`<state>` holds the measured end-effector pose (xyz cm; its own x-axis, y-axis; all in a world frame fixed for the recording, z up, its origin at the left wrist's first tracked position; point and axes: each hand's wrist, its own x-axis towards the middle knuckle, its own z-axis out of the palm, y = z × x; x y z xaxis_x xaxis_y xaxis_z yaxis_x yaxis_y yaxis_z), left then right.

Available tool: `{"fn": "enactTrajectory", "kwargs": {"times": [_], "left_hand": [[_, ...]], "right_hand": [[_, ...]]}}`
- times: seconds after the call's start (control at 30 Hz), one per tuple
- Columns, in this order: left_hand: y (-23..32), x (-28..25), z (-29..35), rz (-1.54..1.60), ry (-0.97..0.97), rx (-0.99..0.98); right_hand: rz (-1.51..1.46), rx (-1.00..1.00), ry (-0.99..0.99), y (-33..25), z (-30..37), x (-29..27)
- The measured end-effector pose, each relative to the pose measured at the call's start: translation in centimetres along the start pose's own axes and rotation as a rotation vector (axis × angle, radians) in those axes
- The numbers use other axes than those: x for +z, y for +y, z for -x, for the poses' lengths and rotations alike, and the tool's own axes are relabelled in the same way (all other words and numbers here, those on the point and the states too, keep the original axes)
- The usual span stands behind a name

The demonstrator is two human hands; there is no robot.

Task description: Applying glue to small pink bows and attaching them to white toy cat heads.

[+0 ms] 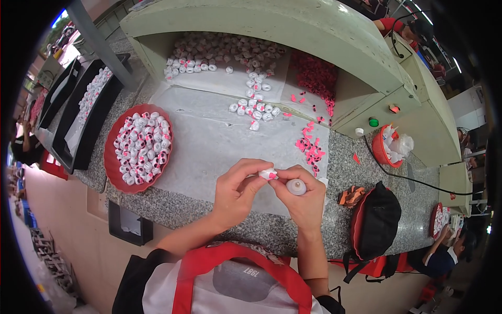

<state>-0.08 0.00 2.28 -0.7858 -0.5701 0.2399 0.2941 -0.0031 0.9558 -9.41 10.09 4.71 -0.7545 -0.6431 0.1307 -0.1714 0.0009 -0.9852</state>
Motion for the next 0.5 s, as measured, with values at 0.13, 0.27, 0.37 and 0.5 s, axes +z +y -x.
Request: {"fn": "enactTrajectory", "kwargs": {"times": [0.13,0.27,0.37,0.5], "left_hand": [[-3.1,-0.2,-0.7,0.025,0.073,-0.174],[-2.2,-0.2,0.1,0.084,0.085,-0.122],[-3.5,-0.8,-1.4,0.251,0.083,-0.309],[-1.7,-1.2,-0.9,0.482,0.120,-0.535]], "right_hand": [[0.018,0.312,-0.057,2.7,-1.8,-0.2],[-0.018,0.269,-0.083,2.4,-0.9,0.0],[0.046,0.306,-0.044,4.0,-2.0,0.4],[0.056,-0.222,-0.005,3.6,-0.7,0.3]]}}
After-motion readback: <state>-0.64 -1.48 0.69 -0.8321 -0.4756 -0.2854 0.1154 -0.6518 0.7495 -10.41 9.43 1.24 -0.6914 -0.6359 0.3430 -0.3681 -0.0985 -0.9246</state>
